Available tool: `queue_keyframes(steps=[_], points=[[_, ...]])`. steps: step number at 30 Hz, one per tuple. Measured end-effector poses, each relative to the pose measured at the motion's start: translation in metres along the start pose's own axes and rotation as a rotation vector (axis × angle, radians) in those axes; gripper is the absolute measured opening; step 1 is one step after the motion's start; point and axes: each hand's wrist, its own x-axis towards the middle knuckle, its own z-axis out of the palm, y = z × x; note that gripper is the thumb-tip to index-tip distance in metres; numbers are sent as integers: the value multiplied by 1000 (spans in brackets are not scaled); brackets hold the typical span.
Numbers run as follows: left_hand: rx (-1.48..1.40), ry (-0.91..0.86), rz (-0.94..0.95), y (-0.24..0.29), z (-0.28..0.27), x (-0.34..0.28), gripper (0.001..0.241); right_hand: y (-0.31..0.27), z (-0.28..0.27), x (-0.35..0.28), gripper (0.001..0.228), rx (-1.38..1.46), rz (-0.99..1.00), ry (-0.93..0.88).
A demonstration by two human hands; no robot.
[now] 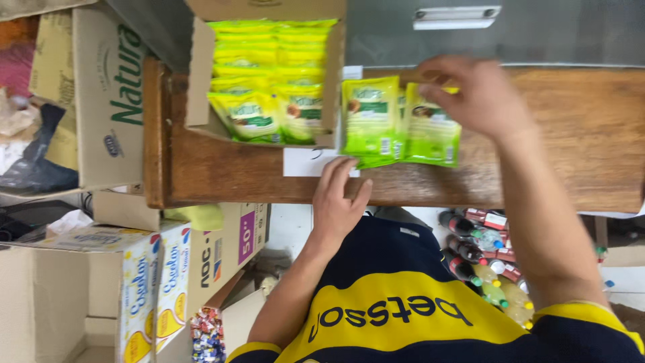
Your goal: The person places small yellow packets of mayonnaise into a cardboard display box one by one, arranging them in neat rows until the box is full.
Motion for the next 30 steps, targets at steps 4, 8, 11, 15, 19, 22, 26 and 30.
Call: queue_keyframes(steps=[4, 8, 11, 15, 19, 22, 26, 30], points=[[148, 113, 146, 28, 36, -2, 26, 26, 4, 13, 73, -190, 334, -352], [334, 113, 257, 33, 115, -18, 32, 31, -7, 12, 78, -272, 315, -488], [355, 36, 195, 56, 126, -11, 37, 70, 12, 9, 83, -310, 266, -510], [315, -62, -7, 70, 135, -13, 51, 72, 5, 7, 76, -185, 268, -492], [288, -23, -46, 76, 142, -17, 54, 60, -28, 4, 68, 142, 313, -507], [219, -12, -56, 88, 139, -13, 59, 77, -38, -9, 55, 334, 176, -393], [51, 66, 12, 97, 120, -5, 64, 59, -82, 1, 50, 594, -5, -397], [-1, 148, 173, 90, 90, 2, 60, -13, -126, 17, 55, 483, -125, -343]])
